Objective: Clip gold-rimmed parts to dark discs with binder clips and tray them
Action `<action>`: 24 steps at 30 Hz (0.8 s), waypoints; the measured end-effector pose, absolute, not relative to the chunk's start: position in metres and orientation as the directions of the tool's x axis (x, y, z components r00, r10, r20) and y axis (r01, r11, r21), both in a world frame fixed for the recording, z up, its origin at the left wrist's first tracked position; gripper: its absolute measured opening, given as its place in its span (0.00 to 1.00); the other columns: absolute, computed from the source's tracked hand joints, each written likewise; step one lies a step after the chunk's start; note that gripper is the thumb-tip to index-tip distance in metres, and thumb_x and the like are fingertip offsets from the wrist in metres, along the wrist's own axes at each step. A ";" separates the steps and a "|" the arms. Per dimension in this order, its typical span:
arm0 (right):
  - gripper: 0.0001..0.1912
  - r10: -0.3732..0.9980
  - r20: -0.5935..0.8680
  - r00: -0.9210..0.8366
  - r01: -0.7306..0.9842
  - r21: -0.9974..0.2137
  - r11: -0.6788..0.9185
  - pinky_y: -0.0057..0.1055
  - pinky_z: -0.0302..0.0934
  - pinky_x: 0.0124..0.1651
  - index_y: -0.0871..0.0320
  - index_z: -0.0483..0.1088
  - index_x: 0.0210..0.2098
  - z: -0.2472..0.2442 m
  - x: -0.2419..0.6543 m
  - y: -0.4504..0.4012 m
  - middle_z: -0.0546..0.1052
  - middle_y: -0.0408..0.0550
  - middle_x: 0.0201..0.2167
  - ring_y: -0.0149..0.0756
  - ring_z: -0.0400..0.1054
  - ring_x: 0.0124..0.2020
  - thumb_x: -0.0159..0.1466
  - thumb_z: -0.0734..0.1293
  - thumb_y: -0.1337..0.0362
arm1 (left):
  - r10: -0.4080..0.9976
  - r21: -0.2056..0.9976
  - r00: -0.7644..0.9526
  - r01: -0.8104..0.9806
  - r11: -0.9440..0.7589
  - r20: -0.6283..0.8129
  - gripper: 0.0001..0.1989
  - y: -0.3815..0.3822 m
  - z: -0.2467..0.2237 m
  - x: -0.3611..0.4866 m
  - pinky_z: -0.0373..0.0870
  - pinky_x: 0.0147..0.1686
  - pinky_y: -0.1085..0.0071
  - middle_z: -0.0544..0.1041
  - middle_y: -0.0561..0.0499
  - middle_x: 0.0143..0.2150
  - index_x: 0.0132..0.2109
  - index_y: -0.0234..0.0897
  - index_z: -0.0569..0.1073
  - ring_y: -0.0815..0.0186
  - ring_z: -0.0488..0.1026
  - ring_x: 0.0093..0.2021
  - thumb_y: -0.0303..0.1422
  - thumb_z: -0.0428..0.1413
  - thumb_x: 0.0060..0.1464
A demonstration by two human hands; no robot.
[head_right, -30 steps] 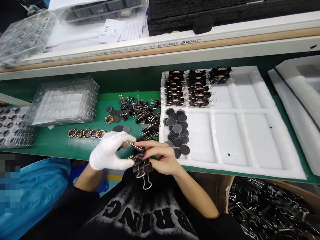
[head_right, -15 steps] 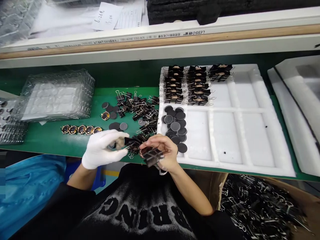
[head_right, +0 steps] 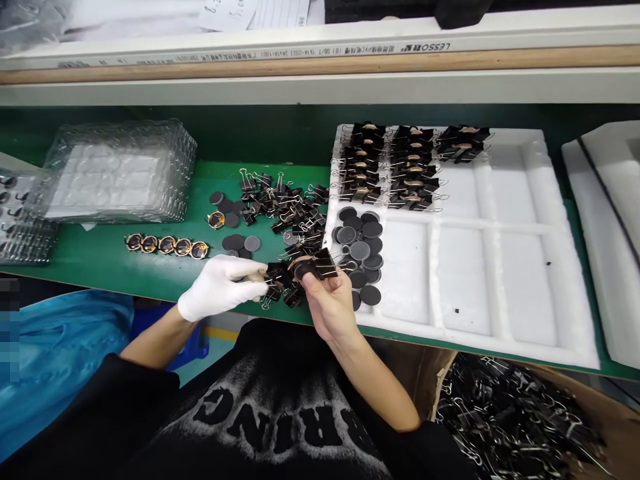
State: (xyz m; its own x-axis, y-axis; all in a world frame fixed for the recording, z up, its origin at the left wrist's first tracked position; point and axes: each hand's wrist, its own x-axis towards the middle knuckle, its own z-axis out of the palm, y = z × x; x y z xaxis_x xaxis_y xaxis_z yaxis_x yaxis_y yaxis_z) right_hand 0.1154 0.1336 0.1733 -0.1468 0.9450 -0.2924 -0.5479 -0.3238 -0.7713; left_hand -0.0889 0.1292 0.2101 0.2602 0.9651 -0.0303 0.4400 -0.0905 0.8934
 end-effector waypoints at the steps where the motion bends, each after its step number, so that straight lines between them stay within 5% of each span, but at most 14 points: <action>1: 0.16 0.942 -0.309 -0.134 -0.547 -0.769 -0.330 0.47 0.68 0.59 0.50 0.78 0.34 0.174 0.115 0.134 0.83 0.46 0.38 0.42 0.77 0.44 0.51 0.82 0.53 | 0.960 0.904 0.265 0.427 -0.030 -0.093 0.13 0.128 0.209 -0.089 0.72 0.27 0.73 0.78 0.54 0.21 0.38 0.34 0.83 0.70 0.71 0.22 0.41 0.63 0.58; 9: 0.15 0.931 -0.352 -0.097 -0.643 -0.692 -0.328 0.45 0.67 0.62 0.51 0.80 0.39 0.172 0.105 0.127 0.84 0.43 0.40 0.39 0.77 0.46 0.54 0.81 0.58 | 0.922 0.904 0.173 0.325 0.278 -0.346 0.13 0.128 0.211 -0.071 0.73 0.26 0.74 0.78 0.53 0.23 0.36 0.33 0.82 0.69 0.74 0.22 0.40 0.63 0.56; 15: 0.16 0.912 -0.371 -0.174 -0.613 -0.684 -0.396 0.48 0.71 0.56 0.52 0.77 0.39 0.169 0.106 0.124 0.83 0.45 0.41 0.42 0.78 0.44 0.55 0.80 0.56 | 0.946 0.887 0.209 0.440 0.137 -0.249 0.13 0.131 0.219 -0.071 0.69 0.27 0.75 0.76 0.54 0.23 0.37 0.33 0.80 0.71 0.71 0.24 0.41 0.61 0.58; 20: 0.34 0.957 -0.176 -0.230 -0.503 -0.820 -0.272 0.45 0.72 0.56 0.47 0.72 0.55 0.172 0.142 0.126 0.80 0.49 0.51 0.45 0.76 0.51 0.51 0.82 0.56 | 0.949 0.874 0.265 0.486 0.023 -0.172 0.11 0.131 0.227 -0.077 0.68 0.29 0.74 0.77 0.54 0.24 0.38 0.34 0.80 0.70 0.72 0.25 0.39 0.61 0.59; 22: 0.42 0.961 -0.062 -0.271 -0.445 -0.877 -0.182 0.46 0.72 0.57 0.45 0.66 0.63 0.176 0.166 0.132 0.77 0.52 0.57 0.48 0.74 0.56 0.52 0.81 0.51 | 0.932 0.899 0.290 0.431 0.074 -0.216 0.11 0.134 0.227 -0.078 0.68 0.28 0.74 0.77 0.54 0.23 0.37 0.34 0.79 0.70 0.72 0.24 0.39 0.61 0.60; 24: 0.39 0.945 0.052 -0.324 -0.413 -0.906 -0.092 0.48 0.70 0.60 0.44 0.65 0.65 0.181 0.190 0.140 0.75 0.52 0.60 0.49 0.72 0.60 0.57 0.77 0.46 | 0.897 0.938 0.342 0.295 0.180 -0.280 0.13 0.140 0.225 -0.076 0.68 0.27 0.73 0.77 0.53 0.23 0.38 0.34 0.79 0.69 0.72 0.22 0.41 0.61 0.60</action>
State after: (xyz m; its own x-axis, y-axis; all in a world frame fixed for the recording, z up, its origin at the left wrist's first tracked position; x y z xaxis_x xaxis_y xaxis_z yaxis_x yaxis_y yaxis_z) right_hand 0.1896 0.1395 0.1807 -0.3240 0.9446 0.0523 -0.4132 -0.0915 -0.9060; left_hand -0.0757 0.1400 0.2247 0.3422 0.8971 -0.2795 0.2947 0.1800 0.9385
